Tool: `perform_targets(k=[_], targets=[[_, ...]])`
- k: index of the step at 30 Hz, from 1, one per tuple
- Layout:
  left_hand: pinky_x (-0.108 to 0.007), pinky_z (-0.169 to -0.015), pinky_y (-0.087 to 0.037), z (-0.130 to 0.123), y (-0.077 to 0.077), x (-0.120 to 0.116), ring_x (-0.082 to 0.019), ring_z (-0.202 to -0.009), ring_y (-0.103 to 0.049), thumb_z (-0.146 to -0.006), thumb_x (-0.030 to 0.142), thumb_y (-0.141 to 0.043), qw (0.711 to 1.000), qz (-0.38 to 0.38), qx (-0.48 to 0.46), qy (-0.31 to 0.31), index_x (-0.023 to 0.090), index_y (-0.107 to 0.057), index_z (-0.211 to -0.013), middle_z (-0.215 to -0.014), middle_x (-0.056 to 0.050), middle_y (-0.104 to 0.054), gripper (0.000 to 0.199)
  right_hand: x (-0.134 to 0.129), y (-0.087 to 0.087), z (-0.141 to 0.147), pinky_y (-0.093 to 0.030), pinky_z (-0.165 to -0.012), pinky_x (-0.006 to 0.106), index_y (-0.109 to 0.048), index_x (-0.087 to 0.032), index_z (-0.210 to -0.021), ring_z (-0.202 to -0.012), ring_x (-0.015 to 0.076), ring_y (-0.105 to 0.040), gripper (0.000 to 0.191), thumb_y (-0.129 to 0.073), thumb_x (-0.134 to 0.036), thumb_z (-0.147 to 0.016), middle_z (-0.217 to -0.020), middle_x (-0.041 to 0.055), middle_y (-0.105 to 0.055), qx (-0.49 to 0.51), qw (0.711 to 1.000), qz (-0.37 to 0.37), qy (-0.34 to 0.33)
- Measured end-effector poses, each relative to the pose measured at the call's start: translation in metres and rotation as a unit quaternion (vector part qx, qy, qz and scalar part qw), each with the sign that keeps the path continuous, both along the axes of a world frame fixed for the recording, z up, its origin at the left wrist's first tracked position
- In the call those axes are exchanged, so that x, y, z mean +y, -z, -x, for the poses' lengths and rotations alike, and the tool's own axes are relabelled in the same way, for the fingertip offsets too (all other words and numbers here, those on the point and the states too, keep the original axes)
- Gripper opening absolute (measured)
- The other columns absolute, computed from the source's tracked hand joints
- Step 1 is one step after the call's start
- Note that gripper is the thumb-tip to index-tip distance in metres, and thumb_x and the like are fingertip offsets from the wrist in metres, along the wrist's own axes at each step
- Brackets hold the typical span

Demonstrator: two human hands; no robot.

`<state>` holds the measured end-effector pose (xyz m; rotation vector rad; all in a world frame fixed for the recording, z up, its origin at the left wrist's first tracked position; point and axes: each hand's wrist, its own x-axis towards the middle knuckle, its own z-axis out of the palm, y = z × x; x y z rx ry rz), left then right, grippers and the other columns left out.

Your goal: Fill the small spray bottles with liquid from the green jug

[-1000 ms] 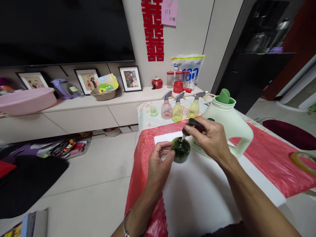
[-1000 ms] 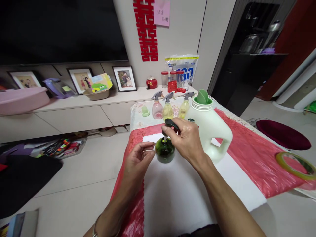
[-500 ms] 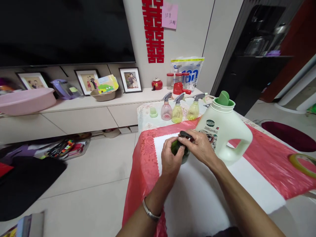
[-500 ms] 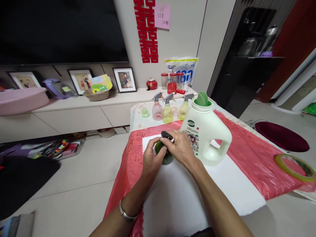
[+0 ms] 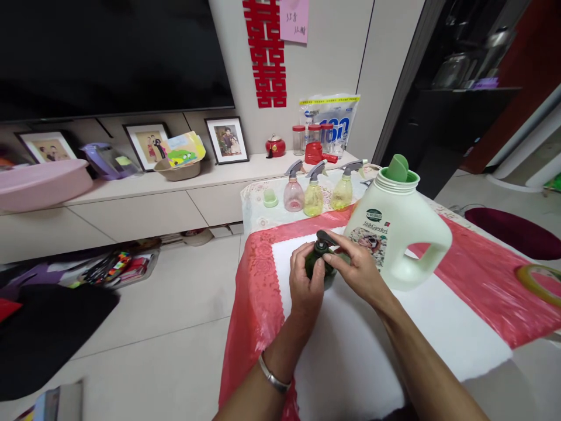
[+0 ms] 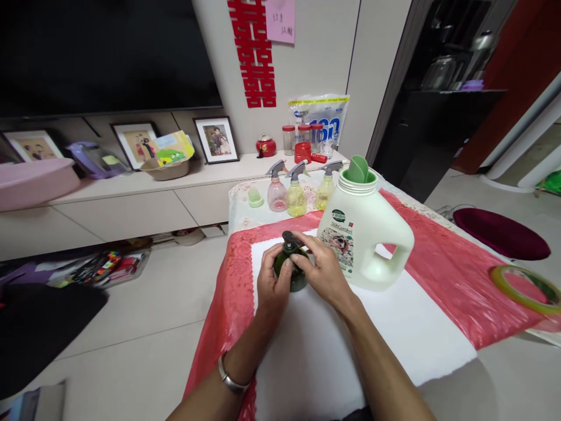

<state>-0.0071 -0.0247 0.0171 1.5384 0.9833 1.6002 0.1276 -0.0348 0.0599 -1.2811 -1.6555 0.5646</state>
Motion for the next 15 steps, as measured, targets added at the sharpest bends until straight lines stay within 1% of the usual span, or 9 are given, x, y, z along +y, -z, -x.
perform_targets(k=[3, 5, 7, 10, 12, 15], targets=[[-0.042, -0.109, -0.040, 0.001, 0.001, -0.002, -0.025, -0.121, -0.057, -0.093, 0.029, -0.058, 1.000, 0.021, -0.005, 0.007, 0.023, -0.061, -0.123, -0.125, -0.010, -0.063, 0.030, 0.002, 0.000, 0.003, -0.049, -0.094, 0.034, -0.061, -0.018, -0.134, -0.107, 0.0189, -0.059, 0.049, -0.061, -0.035, -0.088, -0.119, 0.0084, -0.063, 0.004, 1.000, -0.010, 0.012], [-0.043, -0.110, -0.040, 0.001, 0.000, -0.003, -0.025, -0.121, -0.057, -0.094, 0.031, -0.058, 1.000, 0.024, -0.007, 0.011, 0.023, -0.061, -0.124, -0.126, -0.010, -0.062, 0.032, 0.002, -0.001, 0.003, -0.049, -0.096, 0.035, -0.061, -0.018, -0.134, -0.107, 0.0189, -0.059, 0.051, -0.064, -0.035, -0.086, -0.116, 0.0083, -0.063, 0.005, 1.000, -0.013, 0.012], [-0.043, -0.110, -0.039, 0.002, 0.000, -0.003, -0.026, -0.122, -0.056, -0.094, 0.031, -0.058, 1.000, 0.019, -0.004, 0.008, 0.023, -0.062, -0.122, -0.126, -0.011, -0.063, 0.030, 0.001, -0.002, 0.003, -0.049, -0.098, 0.034, -0.058, -0.019, -0.138, -0.113, 0.0193, -0.057, 0.055, -0.065, -0.036, -0.086, -0.123, 0.0083, -0.061, 0.008, 1.000, -0.014, 0.006], [-0.043, -0.111, -0.039, 0.001, 0.001, -0.003, -0.026, -0.123, -0.056, -0.094, 0.031, -0.057, 1.000, 0.016, -0.004, 0.009, 0.023, -0.061, -0.122, -0.127, -0.011, -0.062, 0.030, 0.000, -0.002, 0.005, -0.048, -0.101, 0.032, -0.052, -0.022, -0.144, -0.119, 0.0179, -0.057, 0.055, -0.058, -0.034, -0.091, -0.130, 0.0071, -0.058, 0.017, 1.000, -0.017, -0.003], [-0.044, -0.110, -0.040, 0.001, 0.004, -0.003, -0.026, -0.124, -0.056, -0.095, 0.032, -0.055, 1.000, 0.022, -0.006, 0.015, 0.022, -0.057, -0.127, -0.129, -0.012, -0.061, 0.034, 0.001, -0.001, 0.007, -0.048, -0.101, 0.032, -0.051, -0.022, -0.146, -0.115, 0.0169, -0.059, 0.054, -0.055, -0.032, -0.093, -0.127, 0.0065, -0.061, 0.021, 0.999, -0.024, 0.002], [-0.046, -0.107, -0.044, 0.000, 0.011, -0.002, -0.027, -0.123, -0.057, -0.095, 0.033, -0.053, 1.000, 0.023, -0.008, 0.011, 0.020, -0.050, -0.133, -0.132, -0.014, -0.059, 0.040, 0.003, 0.002, 0.010, -0.048, -0.100, 0.034, -0.052, -0.021, -0.145, -0.108, 0.0176, -0.059, 0.058, -0.062, -0.033, -0.089, -0.118, 0.0065, -0.062, 0.021, 0.999, -0.040, 0.025]])
